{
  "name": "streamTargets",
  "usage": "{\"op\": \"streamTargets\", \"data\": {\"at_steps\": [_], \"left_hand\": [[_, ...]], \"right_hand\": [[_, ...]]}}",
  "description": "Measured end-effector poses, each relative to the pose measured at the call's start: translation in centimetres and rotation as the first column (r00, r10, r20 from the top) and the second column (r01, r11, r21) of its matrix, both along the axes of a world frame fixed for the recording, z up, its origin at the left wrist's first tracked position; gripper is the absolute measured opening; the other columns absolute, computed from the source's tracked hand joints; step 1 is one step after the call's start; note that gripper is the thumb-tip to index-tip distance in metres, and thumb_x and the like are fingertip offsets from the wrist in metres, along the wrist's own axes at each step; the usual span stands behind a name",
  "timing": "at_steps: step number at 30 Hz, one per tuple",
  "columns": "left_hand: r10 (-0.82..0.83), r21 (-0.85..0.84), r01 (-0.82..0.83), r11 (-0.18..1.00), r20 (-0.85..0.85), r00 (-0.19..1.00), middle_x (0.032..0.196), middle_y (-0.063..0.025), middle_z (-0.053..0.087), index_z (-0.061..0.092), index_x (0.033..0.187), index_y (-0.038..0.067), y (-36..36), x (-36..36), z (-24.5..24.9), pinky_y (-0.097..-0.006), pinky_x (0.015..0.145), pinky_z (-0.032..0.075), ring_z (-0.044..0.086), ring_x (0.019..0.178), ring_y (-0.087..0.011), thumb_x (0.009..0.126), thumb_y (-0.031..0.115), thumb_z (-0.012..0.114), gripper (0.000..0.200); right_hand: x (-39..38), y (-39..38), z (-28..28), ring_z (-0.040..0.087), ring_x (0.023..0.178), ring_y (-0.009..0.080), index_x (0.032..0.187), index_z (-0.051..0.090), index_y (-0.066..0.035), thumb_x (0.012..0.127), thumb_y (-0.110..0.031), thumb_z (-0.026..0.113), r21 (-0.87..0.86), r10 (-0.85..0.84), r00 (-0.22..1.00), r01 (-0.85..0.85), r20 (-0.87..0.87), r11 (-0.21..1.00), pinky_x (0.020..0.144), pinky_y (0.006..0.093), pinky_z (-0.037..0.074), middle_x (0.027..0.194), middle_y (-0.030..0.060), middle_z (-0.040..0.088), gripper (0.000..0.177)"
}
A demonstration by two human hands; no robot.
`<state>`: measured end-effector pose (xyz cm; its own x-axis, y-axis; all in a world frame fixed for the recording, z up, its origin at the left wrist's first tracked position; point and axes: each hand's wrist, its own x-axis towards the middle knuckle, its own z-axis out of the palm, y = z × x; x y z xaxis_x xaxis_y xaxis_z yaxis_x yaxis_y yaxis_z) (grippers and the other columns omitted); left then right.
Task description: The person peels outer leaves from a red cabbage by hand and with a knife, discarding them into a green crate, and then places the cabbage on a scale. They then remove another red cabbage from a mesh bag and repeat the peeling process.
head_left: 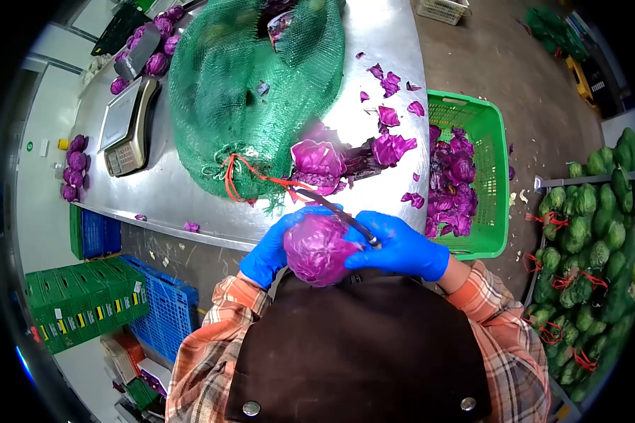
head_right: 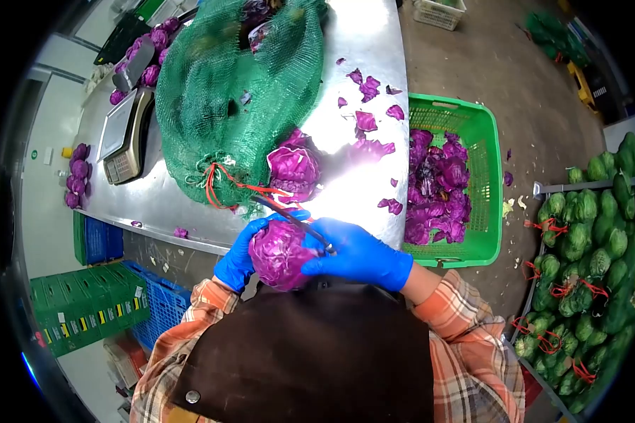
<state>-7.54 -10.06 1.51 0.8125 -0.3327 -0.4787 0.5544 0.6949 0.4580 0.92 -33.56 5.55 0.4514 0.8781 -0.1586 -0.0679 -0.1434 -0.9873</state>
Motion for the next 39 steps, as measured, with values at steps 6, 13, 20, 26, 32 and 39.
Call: {"op": "streamTargets", "data": {"at_steps": [6,13,20,26,32,39], "left_hand": [[-0.438,0.921,-0.166,0.351,0.319,0.841,0.133,-0.0136,0.052,0.048,0.134,0.008,0.2,-2.4,-6.1,-0.0434,0.108,0.036,0.049,0.124,-0.0285,0.095,0.038,0.043,0.05],[-0.719,0.908,-0.322,-0.268,0.034,0.695,0.132,-0.0097,0.052,0.049,0.134,0.013,-0.2,1.0,-5.9,-0.0431,0.108,0.035,0.046,0.126,-0.0271,0.091,0.04,0.055,0.051],[-0.441,0.902,-0.155,0.404,0.34,0.831,0.138,-0.0136,0.046,0.039,0.14,0.01,-2.3,1.7,-2.6,-0.0462,0.109,0.036,0.044,0.128,-0.0298,0.099,0.038,0.036,0.05],[0.008,0.596,-0.32,0.737,0.466,0.885,0.138,-0.017,0.045,0.038,0.14,0.007,-3.1,0.8,-3.9,-0.052,0.107,0.037,0.045,0.126,-0.0359,0.101,0.038,0.027,0.051],[0.309,0.317,-0.456,0.831,0.417,0.854,0.13,-0.0117,0.054,0.045,0.134,0.008,-2.3,1.9,-2.9,-0.0437,0.106,0.039,0.051,0.122,-0.0279,0.093,0.027,0.054,0.046],[0.577,-0.07,-0.58,0.812,-0.057,0.815,0.134,-0.015,0.05,0.043,0.136,0.008,-1.9,1.4,-4.3,-0.0497,0.104,0.041,0.052,0.121,-0.0317,0.097,0.046,0.035,0.056]], "right_hand": [[-0.1,-4.4,2.9,0.057,0.067,0.0101,0.099,0.06,-0.005,0.075,-0.009,0.078,-0.139,-0.225,0.881,0.183,-0.416,0.973,0.056,0.0242,0.047,0.088,0.0019,0.06,0.031],[2.7,-3.4,-2.1,0.055,0.1,0.0139,0.122,0.055,-0.007,0.079,-0.01,0.075,0.069,-0.52,0.839,0.516,0.159,0.854,0.079,0.027,0.048,0.112,0.0064,0.051,0.048],[1.4,2.5,-1.5,0.055,0.075,0.0065,0.125,0.053,-0.008,0.082,-0.011,0.073,0.023,-0.336,0.857,0.374,-0.39,0.927,0.055,0.0208,0.046,0.112,0.0002,0.056,0.047],[1.9,1.9,-1.0,0.055,0.079,0.0092,0.125,0.053,-0.004,0.083,-0.02,0.074,-0.121,-0.421,0.863,0.403,-0.278,0.907,0.066,0.0242,0.049,0.113,0.003,0.056,0.05],[1.3,1.9,-1.4,0.052,0.049,0.0088,0.107,0.058,-0.004,0.082,-0.015,0.073,-0.104,-0.392,0.767,0.397,-0.509,0.912,0.042,0.0248,0.045,0.067,0.0006,0.056,0.031],[3.4,-0.8,1.5,0.053,0.05,0.0082,0.118,0.054,-0.001,0.083,-0.004,0.065,0.108,-0.465,0.615,0.668,-0.636,0.736,0.042,0.0203,0.043,0.086,0.0067,0.062,0.037]]}}
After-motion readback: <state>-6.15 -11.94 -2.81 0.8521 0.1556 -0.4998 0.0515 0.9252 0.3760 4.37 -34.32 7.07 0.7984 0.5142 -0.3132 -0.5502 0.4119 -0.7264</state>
